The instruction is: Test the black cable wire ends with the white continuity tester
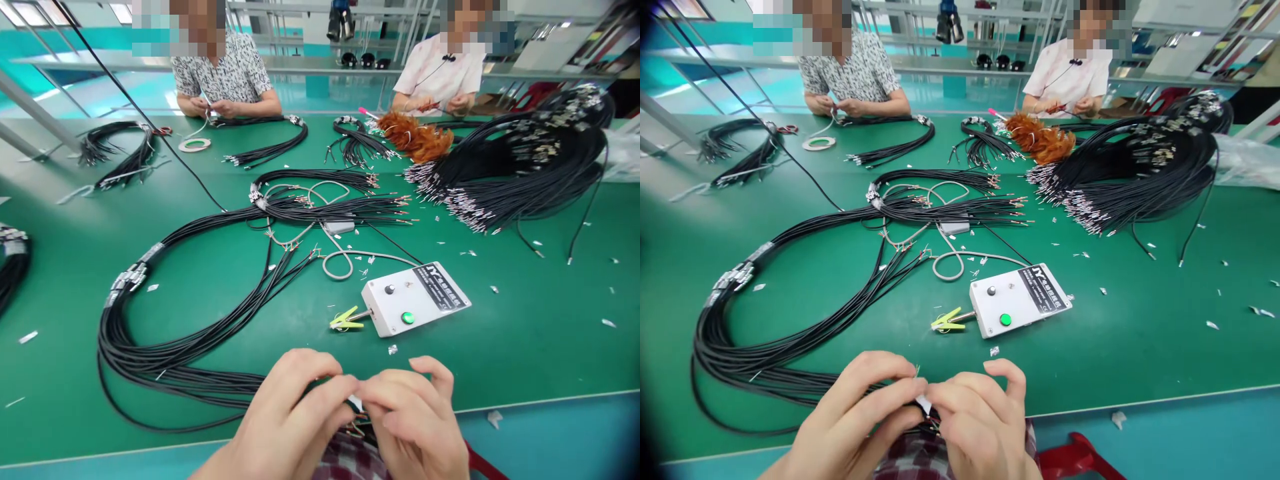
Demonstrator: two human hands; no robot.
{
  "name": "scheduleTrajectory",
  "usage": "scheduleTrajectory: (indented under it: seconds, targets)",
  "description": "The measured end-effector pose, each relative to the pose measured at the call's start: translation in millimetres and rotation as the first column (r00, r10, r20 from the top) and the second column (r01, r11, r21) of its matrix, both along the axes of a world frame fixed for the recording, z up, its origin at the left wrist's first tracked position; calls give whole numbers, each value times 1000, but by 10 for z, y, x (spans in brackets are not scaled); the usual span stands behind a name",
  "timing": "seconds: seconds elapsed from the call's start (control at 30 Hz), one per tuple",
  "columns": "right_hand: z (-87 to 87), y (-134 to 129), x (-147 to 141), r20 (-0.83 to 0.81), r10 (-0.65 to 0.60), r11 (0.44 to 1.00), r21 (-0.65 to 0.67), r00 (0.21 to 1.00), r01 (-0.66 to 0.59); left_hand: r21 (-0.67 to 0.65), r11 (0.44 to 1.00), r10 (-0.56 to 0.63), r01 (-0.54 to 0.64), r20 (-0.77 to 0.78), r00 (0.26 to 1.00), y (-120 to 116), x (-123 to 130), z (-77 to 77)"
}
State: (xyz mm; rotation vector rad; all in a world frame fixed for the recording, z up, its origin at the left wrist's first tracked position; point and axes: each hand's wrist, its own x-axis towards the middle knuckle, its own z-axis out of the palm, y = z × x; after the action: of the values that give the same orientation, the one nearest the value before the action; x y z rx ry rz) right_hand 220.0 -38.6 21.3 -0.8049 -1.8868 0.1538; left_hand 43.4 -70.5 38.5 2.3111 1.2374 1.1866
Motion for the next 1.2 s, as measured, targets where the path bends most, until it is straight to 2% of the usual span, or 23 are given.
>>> scheduleTrajectory:
  seconds: [0.07, 0.13, 0.23, 0.33, 0.47, 0.6, 0.67, 0.8, 0.87, 0.97, 1.2]
  targets:
    - [1, -5, -10, -12, -2, 1000, -15, 1000, 2, 43, 999, 0, 1, -41, 999, 12, 17, -19]
    - [1, -4, -16, -14, 2, 1000, -26, 1000, -3, 20, 1000, -13, 13, -46, 999, 19, 18, -34]
    - [-7, -8, -28, 28, 21, 1000, -16, 999, -20, -154, 986, -64, 62, -3, 998, 33, 1, -47]
    - [-25, -23, -55, 71, 26, 1000, -2, 997, -26, -305, 945, -118, 120, 27, 993, 58, -24, -28]
    - [-65, -6, -47, 87, 24, 1000, -6, 996, -23, -396, 903, -179, 167, 6, 984, 74, -66, 97]
    - [-90, 91, 104, 28, -110, 992, -53, 994, 111, -533, 828, -203, 176, 7, 979, 42, -127, 239]
    - [-82, 123, 172, 26, -115, 992, -55, 993, 117, -515, 840, -175, 171, 43, 984, 29, -154, 239]
    - [-37, 84, 160, 69, -48, 999, -20, 996, 49, -347, 930, -98, 123, 90, 991, 41, -133, 126]
    - [-20, 40, 116, 64, -31, 999, -18, 998, 32, -282, 954, -83, 102, 77, 994, 56, -89, 76]
    - [-12, -3, 78, 91, -6, 1000, -4, 996, 6, -244, 966, -70, 81, 52, 996, 75, -27, 55]
    - [-32, -16, 68, 91, -14, 999, 32, 996, 11, -272, 956, -111, 108, 4, 994, 94, 7, 97]
